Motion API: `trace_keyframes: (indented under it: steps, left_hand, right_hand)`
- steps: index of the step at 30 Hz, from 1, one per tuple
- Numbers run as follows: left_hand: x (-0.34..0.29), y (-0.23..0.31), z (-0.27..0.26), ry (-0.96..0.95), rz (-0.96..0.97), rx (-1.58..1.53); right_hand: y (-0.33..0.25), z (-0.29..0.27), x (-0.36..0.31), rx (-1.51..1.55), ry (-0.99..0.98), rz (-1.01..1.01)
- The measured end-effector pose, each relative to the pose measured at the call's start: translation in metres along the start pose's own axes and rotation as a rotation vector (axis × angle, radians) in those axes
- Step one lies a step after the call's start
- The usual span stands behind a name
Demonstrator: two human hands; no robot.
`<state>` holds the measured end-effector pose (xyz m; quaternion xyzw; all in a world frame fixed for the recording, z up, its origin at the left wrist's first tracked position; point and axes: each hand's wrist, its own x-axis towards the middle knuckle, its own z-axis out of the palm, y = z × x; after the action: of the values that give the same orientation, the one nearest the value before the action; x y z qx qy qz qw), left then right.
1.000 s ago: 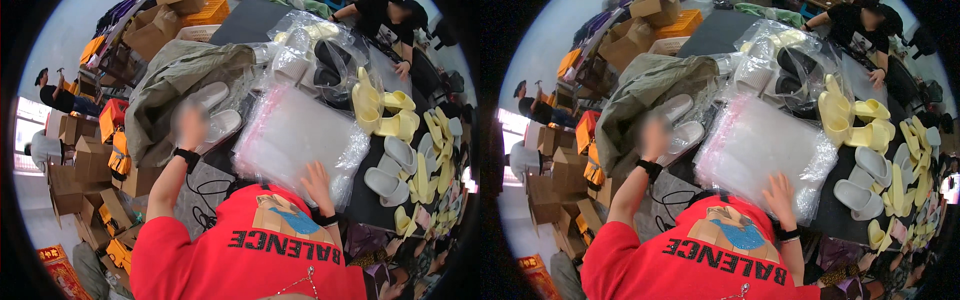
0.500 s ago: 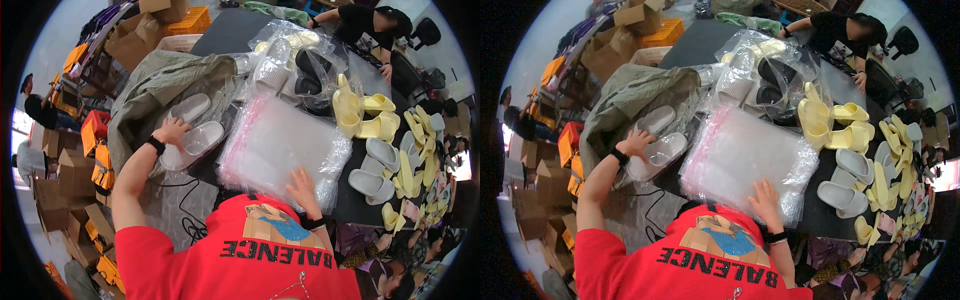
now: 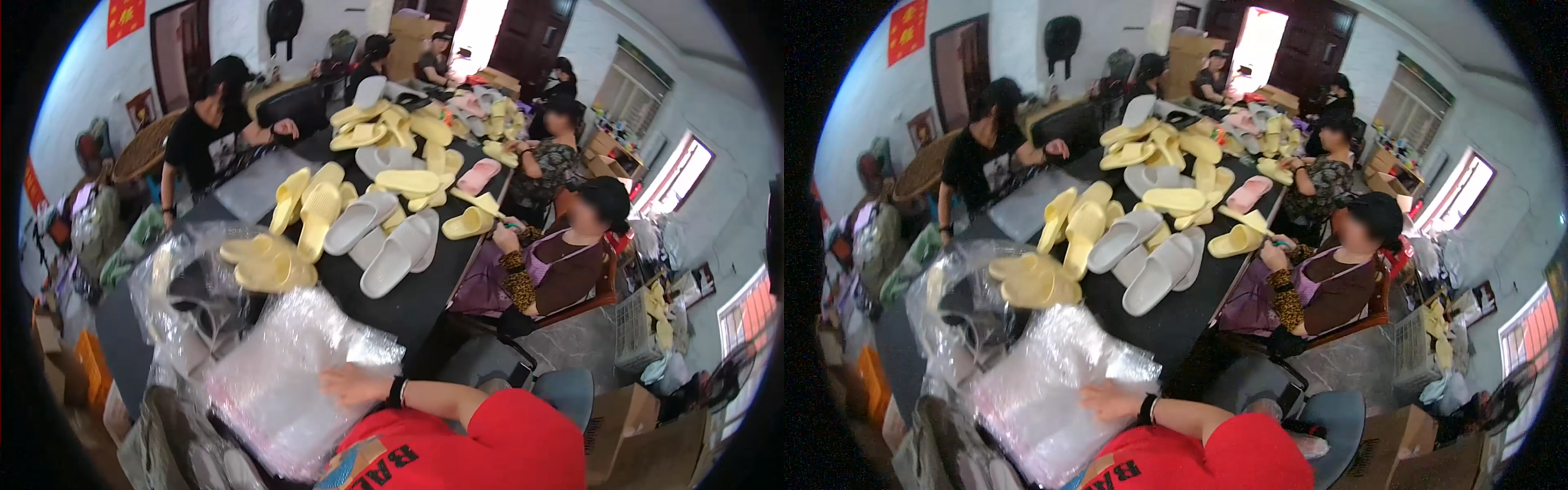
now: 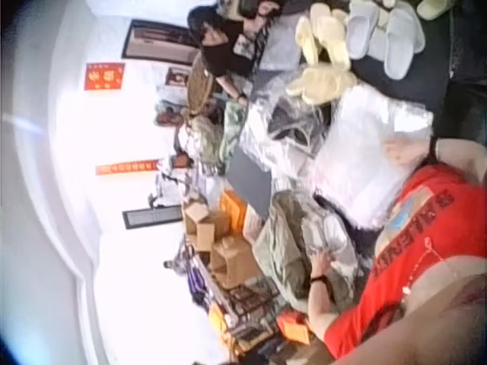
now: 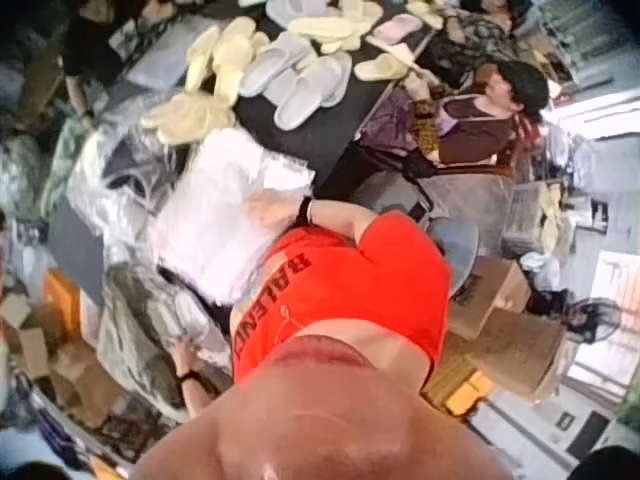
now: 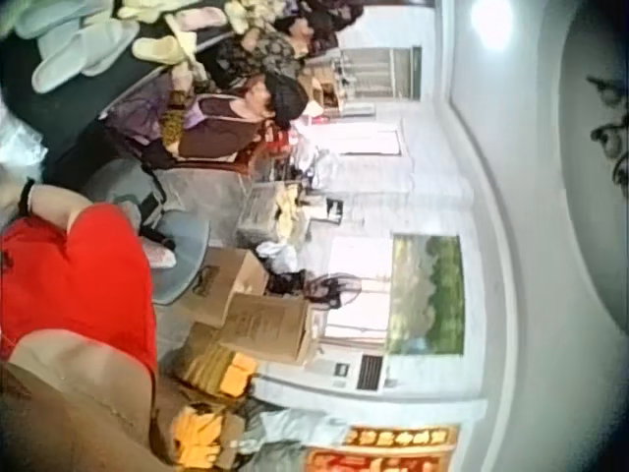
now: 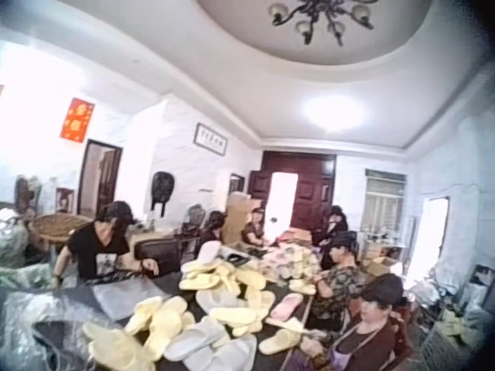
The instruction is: Sort various pairs of sandals and sliders from a large sack and place them into individual plastic bags.
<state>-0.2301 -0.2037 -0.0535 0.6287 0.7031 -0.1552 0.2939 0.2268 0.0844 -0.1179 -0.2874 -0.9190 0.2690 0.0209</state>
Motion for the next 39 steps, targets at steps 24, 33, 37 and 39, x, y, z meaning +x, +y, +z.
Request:
trace_keyframes:
  steps: [24, 33, 37, 39]
  left_hand:
    - [-0.012, 0.088, -0.229, 0.592, 0.063, -0.375]
    - [-0.037, 0.065, -0.311, 0.938, -0.344, 0.680]
    - [-0.046, 0.057, -0.335, 1.373, -0.325, 0.108]
    - [-0.038, 0.100, -0.336, 1.309, -0.372, -0.483]
  right_hand:
    - [0.001, -0.018, 0.018, 0.723, 0.120, 0.047]
    - [-0.018, -0.053, -0.001, 0.525, -0.172, 0.081]
    - [-0.018, -0.060, 0.006, 0.618, -0.179, 0.057]
    - [-0.028, -0.072, 0.012, 0.732, -0.170, 0.075]
